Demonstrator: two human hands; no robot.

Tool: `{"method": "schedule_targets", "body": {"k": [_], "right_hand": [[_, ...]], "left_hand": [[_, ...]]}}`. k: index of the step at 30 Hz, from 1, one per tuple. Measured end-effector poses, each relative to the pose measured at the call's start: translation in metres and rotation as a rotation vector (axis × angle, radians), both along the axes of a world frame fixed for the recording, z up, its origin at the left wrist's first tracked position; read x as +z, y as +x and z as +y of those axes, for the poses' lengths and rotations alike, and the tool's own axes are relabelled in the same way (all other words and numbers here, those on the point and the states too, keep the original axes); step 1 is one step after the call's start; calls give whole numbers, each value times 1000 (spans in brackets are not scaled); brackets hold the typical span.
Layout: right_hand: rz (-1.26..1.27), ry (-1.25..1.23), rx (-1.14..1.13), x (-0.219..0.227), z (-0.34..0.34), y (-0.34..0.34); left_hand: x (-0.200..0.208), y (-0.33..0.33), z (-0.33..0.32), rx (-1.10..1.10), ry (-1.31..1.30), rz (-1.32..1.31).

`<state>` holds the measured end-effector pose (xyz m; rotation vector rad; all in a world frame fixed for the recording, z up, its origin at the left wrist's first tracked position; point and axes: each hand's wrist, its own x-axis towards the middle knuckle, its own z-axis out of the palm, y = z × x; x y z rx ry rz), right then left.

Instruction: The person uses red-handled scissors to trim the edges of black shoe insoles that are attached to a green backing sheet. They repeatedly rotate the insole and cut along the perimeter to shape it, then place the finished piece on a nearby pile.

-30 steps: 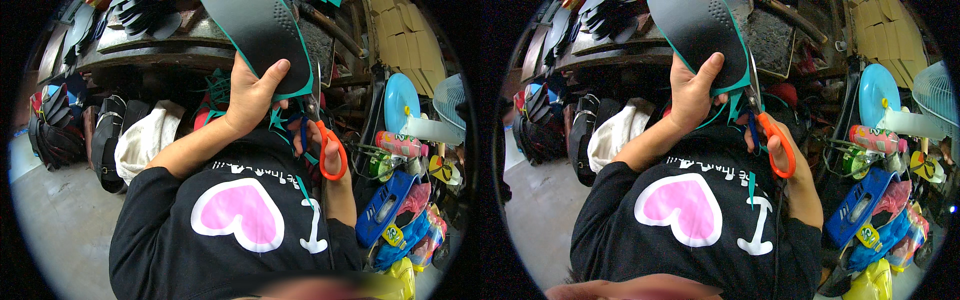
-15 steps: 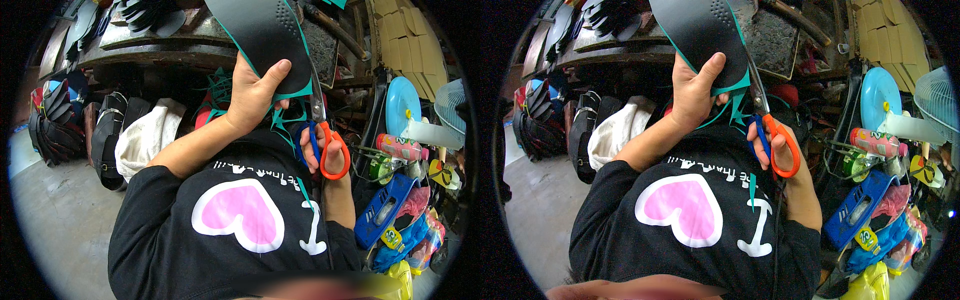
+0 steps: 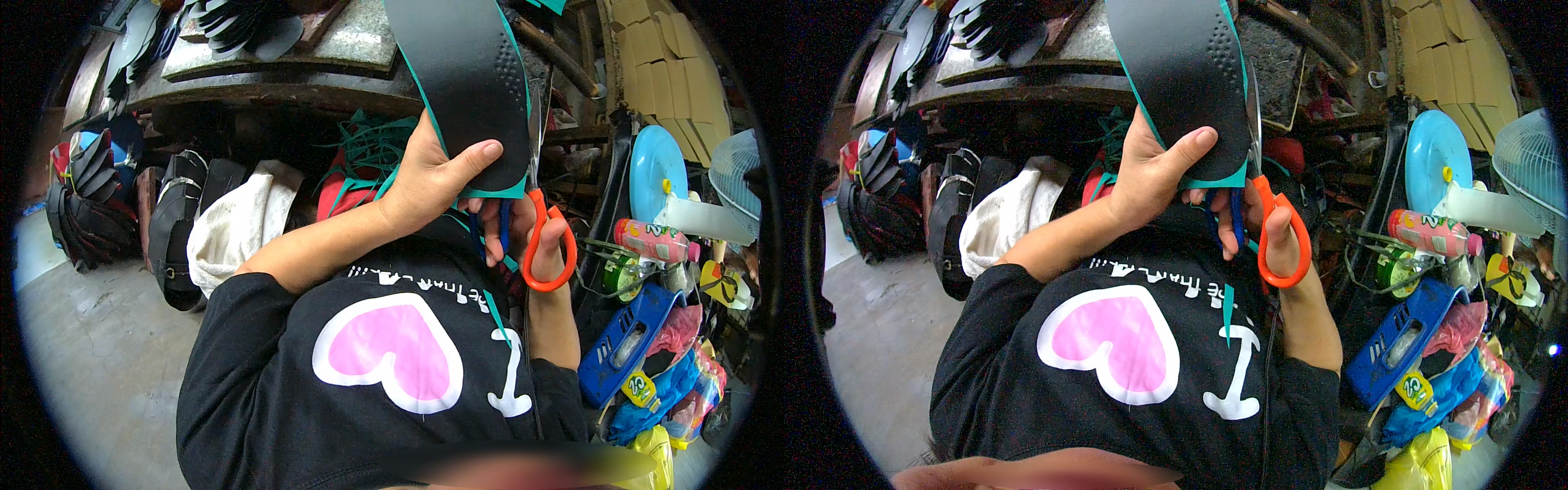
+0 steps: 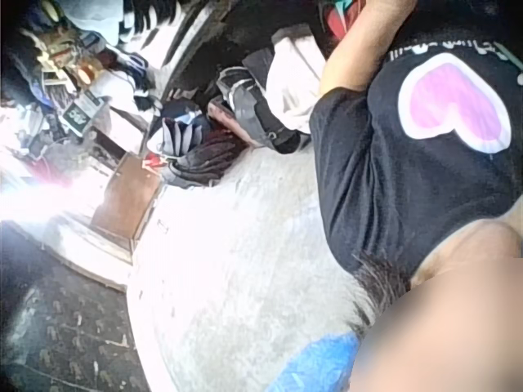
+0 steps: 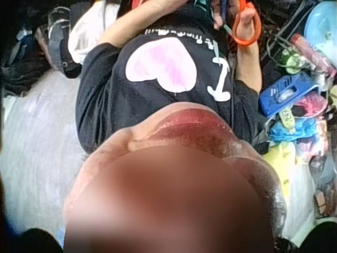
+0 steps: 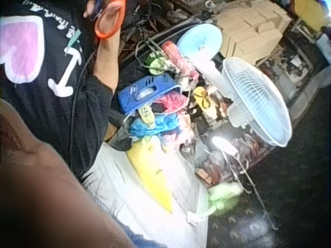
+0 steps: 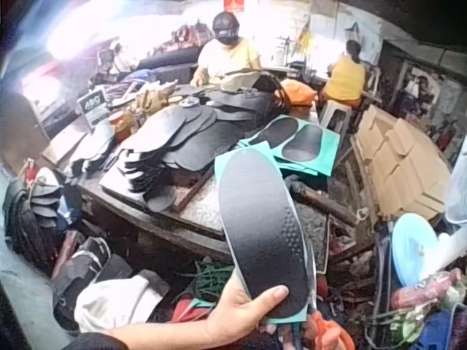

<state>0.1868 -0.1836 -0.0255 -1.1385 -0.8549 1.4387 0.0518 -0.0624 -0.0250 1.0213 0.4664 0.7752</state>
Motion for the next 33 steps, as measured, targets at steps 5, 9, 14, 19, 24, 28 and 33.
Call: {"method": "schedule_targets", "body": {"k": [5, 9, 14, 19, 24, 28, 33], "right_hand": [[-20, -66, 67, 0, 2, 2], [-184, -109, 67, 1, -3, 12], [-136, -97, 60, -2, -1, 9], [-52, -57, 9, -1, 1, 1], [-52, -81, 99, 5, 1, 6], [-111, -55, -79, 3, 3, -2], [-34, -82, 18, 4, 3, 7]], "left_hand": [[0, -6, -1, -34, -54, -33], [0, -7, 23, 121, -264, -209], [-5, -2, 33, 246, 65, -6], [-16, 7, 13, 267, 104, -83], [-15, 3, 17, 248, 85, -67], [-11, -1, 15, 128, 114, -11], [-11, -4, 13, 55, 65, 4]]}}
